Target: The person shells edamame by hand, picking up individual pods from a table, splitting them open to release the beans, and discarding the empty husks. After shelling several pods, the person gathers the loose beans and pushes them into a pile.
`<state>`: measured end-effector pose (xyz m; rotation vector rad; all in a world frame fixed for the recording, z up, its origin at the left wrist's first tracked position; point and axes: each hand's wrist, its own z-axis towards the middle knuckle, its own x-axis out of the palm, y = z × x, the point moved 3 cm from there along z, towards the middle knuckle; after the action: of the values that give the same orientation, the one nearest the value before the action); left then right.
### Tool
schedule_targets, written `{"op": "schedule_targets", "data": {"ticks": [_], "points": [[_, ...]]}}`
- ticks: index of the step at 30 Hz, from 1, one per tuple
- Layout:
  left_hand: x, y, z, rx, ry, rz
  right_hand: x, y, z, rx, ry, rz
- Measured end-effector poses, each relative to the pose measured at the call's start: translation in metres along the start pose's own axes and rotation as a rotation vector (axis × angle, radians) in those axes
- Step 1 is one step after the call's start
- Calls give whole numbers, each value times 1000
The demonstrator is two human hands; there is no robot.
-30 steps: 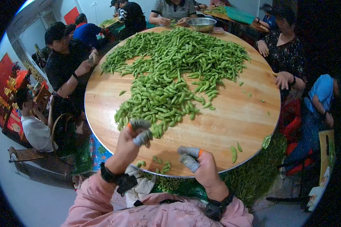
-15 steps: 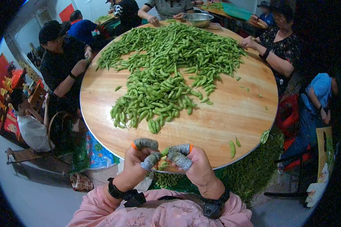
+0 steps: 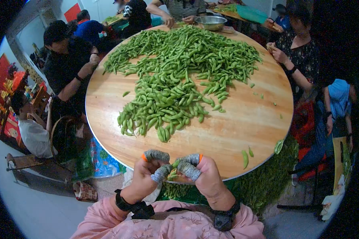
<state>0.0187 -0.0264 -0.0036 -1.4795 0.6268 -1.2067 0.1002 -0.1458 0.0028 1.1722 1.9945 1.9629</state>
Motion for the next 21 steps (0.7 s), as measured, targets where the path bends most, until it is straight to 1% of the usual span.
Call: {"op": "schedule_targets", "data": {"ticks": [1, 2, 3, 4, 6, 7, 8, 9, 10, 11, 12, 14, 15, 17, 18, 20, 21], "points": [[0, 0, 0, 4, 3, 0, 0, -3, 1, -25, -49, -11], [0, 1, 0, -37, -9, -11, -1, -5, 1, -49, -99, -22], [0, 1, -1, -77, -21, -22, -2, -6, 0, -52, -97, -22], [0, 0, -3, -71, -20, -20, -4, -7, 0, -48, -88, -23], [5, -8, -6, 123, 54, 715, -4, -5, 1, -47, -78, -23], [8, -13, -5, 268, 86, 928, -4, -5, -1, -42, -95, -66], [6, -13, -3, 269, 86, 929, -3, -4, -1, -37, -112, -109], [5, -13, -3, 343, 187, 1112, -3, -5, -1, -39, -111, -109], [8, -13, -2, 418, 291, 1293, -3, -6, -1, -87, -90, -161], [10, -16, -2, 415, 299, 1275, -3, -6, -2, -135, -68, -214], [8, -13, -2, 417, 298, 1275, -4, -6, -2, -137, -68, -215], [2, -3, -3, 400, 281, 1053, -4, -8, -3, -142, 8, -171], [1, -4, -3, 399, 280, 1053, -5, -9, -3, -142, 8, -171], [-1, -1, 0, 66, 365, 603, -4, -10, -3, -201, 116, -120], [-2, 1, 0, 66, 366, 602, -6, -12, -2, -201, 115, -121], [-7, 13, -2, -276, 328, 239, -6, -14, -1, -227, 136, -57], [-3, 7, -1, -276, 327, 239, -5, -13, -1, -226, 137, -57]]}}
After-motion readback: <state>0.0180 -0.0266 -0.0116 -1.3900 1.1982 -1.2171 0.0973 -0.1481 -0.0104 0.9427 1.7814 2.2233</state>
